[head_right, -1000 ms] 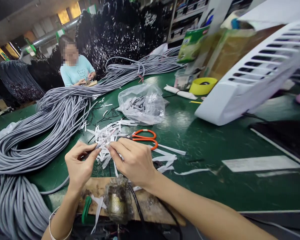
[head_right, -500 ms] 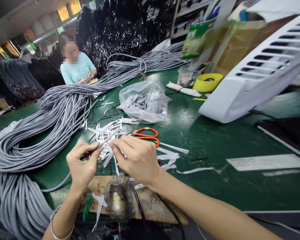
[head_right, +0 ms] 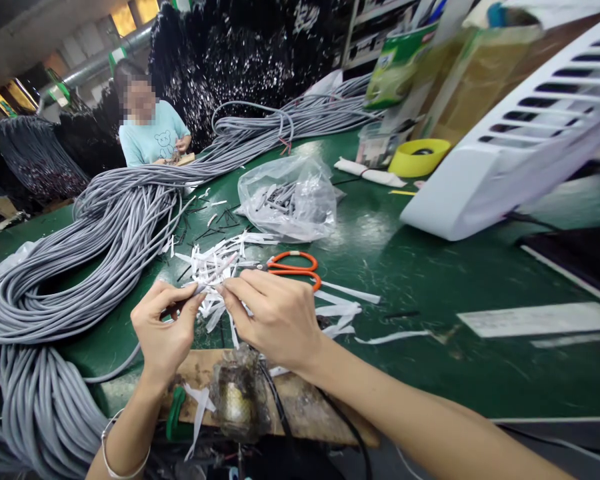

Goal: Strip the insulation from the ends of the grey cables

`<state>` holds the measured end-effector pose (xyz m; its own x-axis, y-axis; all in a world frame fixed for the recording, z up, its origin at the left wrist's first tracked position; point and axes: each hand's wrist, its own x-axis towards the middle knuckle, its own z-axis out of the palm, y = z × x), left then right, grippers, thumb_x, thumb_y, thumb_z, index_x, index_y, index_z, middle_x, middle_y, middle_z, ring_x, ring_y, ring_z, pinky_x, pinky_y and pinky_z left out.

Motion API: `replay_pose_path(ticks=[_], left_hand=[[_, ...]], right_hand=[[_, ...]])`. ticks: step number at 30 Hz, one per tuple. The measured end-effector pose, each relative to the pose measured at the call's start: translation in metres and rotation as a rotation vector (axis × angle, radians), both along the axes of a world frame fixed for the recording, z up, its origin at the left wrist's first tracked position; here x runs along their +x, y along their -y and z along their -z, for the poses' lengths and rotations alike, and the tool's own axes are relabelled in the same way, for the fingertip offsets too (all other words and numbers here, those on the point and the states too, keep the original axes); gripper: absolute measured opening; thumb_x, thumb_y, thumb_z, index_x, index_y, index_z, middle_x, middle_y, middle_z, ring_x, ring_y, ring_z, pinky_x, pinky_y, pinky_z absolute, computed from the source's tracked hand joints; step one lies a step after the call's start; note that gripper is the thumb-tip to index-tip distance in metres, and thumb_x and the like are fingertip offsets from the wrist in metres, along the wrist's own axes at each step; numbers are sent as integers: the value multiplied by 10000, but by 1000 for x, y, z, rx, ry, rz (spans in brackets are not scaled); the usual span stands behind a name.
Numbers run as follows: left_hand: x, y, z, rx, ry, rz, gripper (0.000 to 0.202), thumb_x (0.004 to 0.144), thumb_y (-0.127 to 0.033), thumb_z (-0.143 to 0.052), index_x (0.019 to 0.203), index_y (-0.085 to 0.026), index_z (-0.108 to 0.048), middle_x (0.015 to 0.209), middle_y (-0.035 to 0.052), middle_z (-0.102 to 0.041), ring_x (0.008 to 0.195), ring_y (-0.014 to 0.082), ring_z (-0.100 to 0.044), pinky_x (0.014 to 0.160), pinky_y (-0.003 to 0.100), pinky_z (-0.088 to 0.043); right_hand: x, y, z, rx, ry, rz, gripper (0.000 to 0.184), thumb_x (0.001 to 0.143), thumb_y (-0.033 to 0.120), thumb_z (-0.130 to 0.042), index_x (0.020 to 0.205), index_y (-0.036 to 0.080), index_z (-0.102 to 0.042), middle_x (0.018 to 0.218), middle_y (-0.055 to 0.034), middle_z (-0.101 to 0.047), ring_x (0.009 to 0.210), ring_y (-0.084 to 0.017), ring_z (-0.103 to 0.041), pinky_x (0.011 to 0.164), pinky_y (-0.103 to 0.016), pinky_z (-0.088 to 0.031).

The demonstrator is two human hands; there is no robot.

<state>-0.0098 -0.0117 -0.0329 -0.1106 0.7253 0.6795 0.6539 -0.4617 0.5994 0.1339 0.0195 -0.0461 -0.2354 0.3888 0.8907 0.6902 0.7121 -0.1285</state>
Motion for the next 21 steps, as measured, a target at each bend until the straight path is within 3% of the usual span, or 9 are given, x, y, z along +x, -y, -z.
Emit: replay_pose_path(ticks=[8, 10, 13, 16, 21], left_hand=[[0, 0, 0, -1, -9, 8, 54, 724, -116, -632, 716, -156, -667, 569, -25, -518, 504, 81, -441, 480, 199, -377], [1, 1, 1, -1, -9, 7, 51, 724, -122, -630, 713, -157, -666, 569, -24, -521, 501, 83, -442, 471, 200, -374], [3, 2, 1, 3, -32, 25, 58, 722, -115, -627, 699, -154, -664, 565, -22, -527, 496, 83, -448, 464, 200, -374], [5, 3, 1, 15, -63, 38, 87, 726, -99, -611, 681, -154, -661, 559, -18, -534, 491, 83, -455, 464, 201, -380], [7, 3, 1, 4, -51, 11, 94, 739, -111, -595, 726, -157, -675, 563, -14, -542, 478, 84, -451, 464, 206, -390]], right_hand=[[-2, 0, 4, -58, -46, -51, 205, 833, 182, -500, 661, 164, -610, 534, -8, -587, 490, -100, -526, 475, -225, -339], [-2, -1, 3, -194, -115, -133, 251, 847, 215, -480, 626, 162, -589, 512, -2, -557, 465, -92, -489, 462, -218, -342], [-3, -3, 0, -550, -253, -345, 397, 863, 341, -448, 513, 164, -506, 433, 23, -452, 400, -73, -379, 391, -211, -296], [-5, -4, -4, -859, -402, -541, 454, 818, 487, -471, 509, 158, -520, 443, 22, -447, 416, -76, -373, 386, -210, -298], [-9, -4, -6, -1017, -636, -664, 443, 731, 552, -557, 516, 168, -515, 416, 61, -303, 393, -61, -259, 367, -218, -237]])
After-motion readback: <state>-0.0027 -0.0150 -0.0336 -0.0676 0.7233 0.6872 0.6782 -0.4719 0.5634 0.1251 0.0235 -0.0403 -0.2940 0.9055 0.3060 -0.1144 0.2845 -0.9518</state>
